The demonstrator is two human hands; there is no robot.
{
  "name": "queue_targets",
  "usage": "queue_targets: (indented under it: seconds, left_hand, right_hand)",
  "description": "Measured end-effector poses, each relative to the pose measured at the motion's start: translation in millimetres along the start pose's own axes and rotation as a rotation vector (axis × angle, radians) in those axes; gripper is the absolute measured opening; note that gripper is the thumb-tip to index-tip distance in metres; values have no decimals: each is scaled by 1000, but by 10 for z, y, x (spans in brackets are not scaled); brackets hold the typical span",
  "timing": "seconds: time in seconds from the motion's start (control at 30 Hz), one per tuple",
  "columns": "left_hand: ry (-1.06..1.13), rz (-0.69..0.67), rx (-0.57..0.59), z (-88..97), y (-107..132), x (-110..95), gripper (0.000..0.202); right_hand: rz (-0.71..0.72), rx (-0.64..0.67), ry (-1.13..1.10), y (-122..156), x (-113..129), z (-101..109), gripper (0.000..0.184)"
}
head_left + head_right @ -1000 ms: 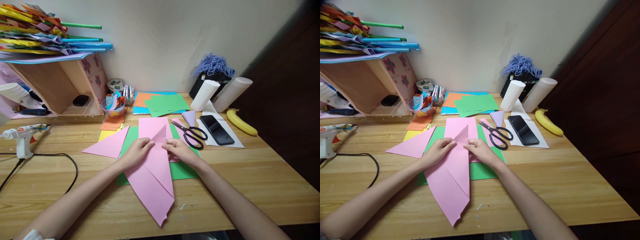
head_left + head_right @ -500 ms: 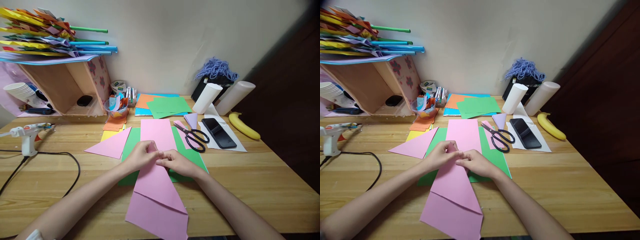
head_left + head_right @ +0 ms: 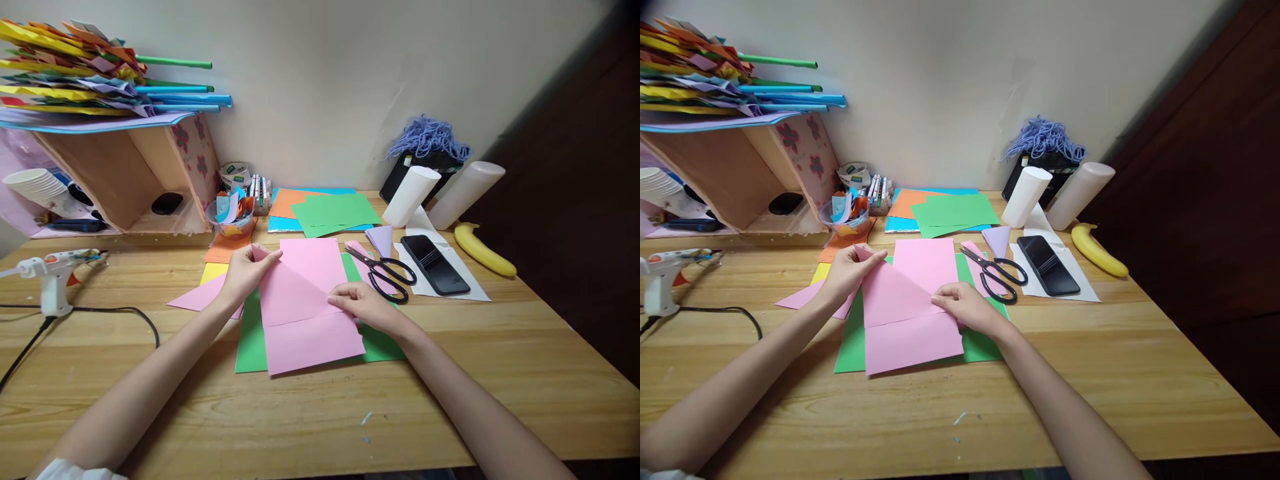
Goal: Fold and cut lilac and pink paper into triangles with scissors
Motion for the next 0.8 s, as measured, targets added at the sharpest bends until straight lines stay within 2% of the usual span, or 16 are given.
queue_targets:
  seconds: [0.07,0.13,0.23,0.27,0.3,0.33,0.37,0.47,0.6,0.8]
  left_hand:
    - [-22,-2,57,22,-15,-49,35]
    - [-102,-2,164,27,-8,-118,30]
    - [-395,-44,295,21,61,-260,17]
    - [-532,-103,284,18,101,-335,13]
    - [-667,-176,226,15,148,-424,11]
    - [-768,-255,211,-34,208,-502,11]
    - [-819,-338,249,-125,278,-562,11]
    - [-856,-512,444,-450,479,-623,14]
    - [-873,-451,463,-612,538,-528,16]
    - [-832,-343,510,-592,507,-443,17]
  right_hand:
    - [21,-109,23,19,10,126,29]
    - [63,-238,47,52,40,265,27]
    - [77,-311,87,75,59,364,27]
    - [80,-303,98,72,63,356,26]
    - [87,-289,99,66,70,330,25]
    - [105,-274,84,58,83,289,24]
    - [130,-258,59,51,102,235,23]
    - [227,-224,-1,39,188,47,21]
    - [274,-252,43,46,253,-100,19]
    - [281,-262,23,23,188,-83,14]
Point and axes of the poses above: each hand's wrist, its own y-axis away from the middle knuckle, its own z-axis out of the back of the hand, x = y × z, the point moved 6 cm from there along -y, towards the middle knuckle, and after that the axes turned 8 degrees about x, right-handed, at the moved point
